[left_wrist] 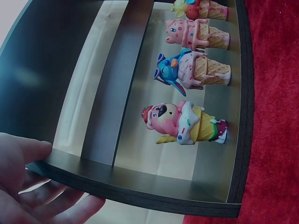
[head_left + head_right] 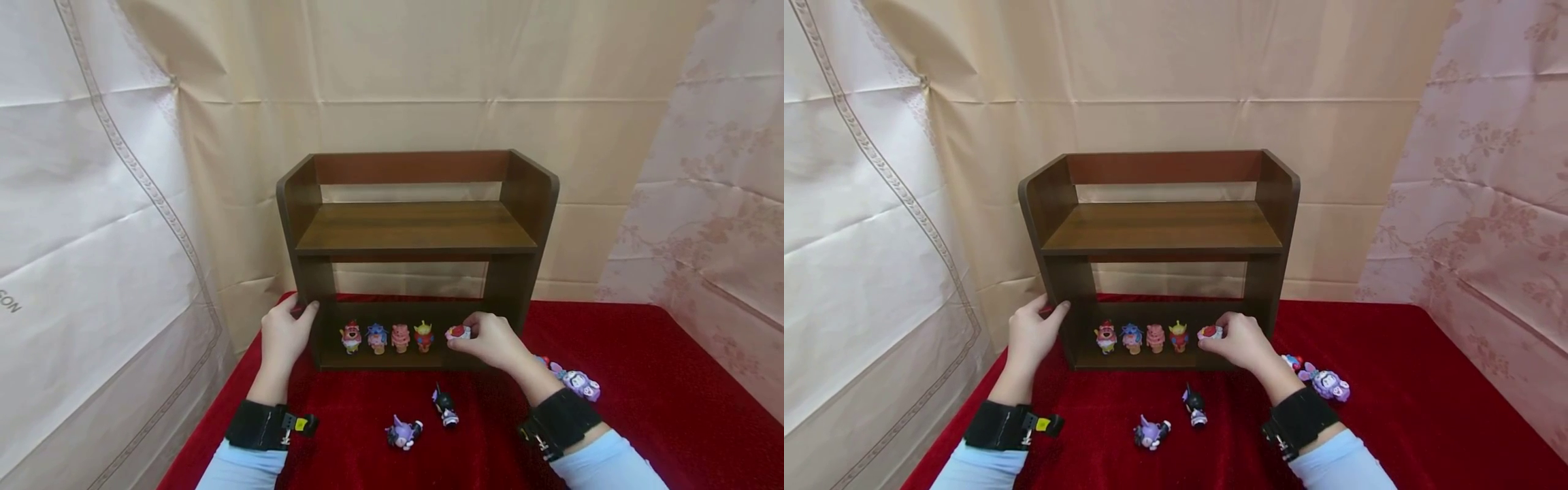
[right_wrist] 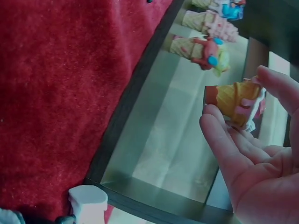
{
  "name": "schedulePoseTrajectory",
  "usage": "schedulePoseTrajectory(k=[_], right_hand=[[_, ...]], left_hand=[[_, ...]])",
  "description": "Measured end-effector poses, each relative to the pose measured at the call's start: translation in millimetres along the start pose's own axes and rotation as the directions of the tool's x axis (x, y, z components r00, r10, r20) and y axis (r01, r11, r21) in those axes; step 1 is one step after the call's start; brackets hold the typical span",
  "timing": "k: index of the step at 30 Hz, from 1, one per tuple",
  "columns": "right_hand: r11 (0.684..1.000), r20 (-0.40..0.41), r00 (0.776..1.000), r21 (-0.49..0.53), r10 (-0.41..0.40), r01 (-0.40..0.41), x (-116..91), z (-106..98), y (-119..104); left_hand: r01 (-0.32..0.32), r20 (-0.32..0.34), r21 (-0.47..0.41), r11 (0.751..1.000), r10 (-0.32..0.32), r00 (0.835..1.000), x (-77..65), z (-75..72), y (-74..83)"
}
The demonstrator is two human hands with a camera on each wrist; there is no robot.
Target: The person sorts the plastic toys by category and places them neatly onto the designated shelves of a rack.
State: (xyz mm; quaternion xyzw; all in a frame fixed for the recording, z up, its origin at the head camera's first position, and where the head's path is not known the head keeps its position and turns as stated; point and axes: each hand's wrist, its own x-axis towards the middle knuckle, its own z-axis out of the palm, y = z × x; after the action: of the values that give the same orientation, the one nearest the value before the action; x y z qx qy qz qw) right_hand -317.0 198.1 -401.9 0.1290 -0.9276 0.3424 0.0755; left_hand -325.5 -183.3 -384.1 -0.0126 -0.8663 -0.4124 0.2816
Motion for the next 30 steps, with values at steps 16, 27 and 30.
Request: schedulePoseTrajectory(k=[16, 27, 30], right_hand=[[0.996, 0.067, 0.995, -0.059, 0.072, -0.068, 20.7, 11.3, 13.0], [0.995, 0.097, 0.992, -0.058, 0.085, -0.079, 26.2, 19.4, 12.1], [0.995, 0.106, 0.99, -0.055, 0.093, -0.088, 27.2, 19.8, 11.9]], left_hand=[[0.001, -0.005, -0.001, 1.0, -0.001, 1.0, 1.1, 0.9, -1.3], [0.0, -0.007, 0.003, 1.0, 0.0, 1.0, 0.8, 0.5, -2.6], [0.002, -0.008, -0.001, 1.0, -0.002, 1.0, 1.2, 0.8, -2.2]])
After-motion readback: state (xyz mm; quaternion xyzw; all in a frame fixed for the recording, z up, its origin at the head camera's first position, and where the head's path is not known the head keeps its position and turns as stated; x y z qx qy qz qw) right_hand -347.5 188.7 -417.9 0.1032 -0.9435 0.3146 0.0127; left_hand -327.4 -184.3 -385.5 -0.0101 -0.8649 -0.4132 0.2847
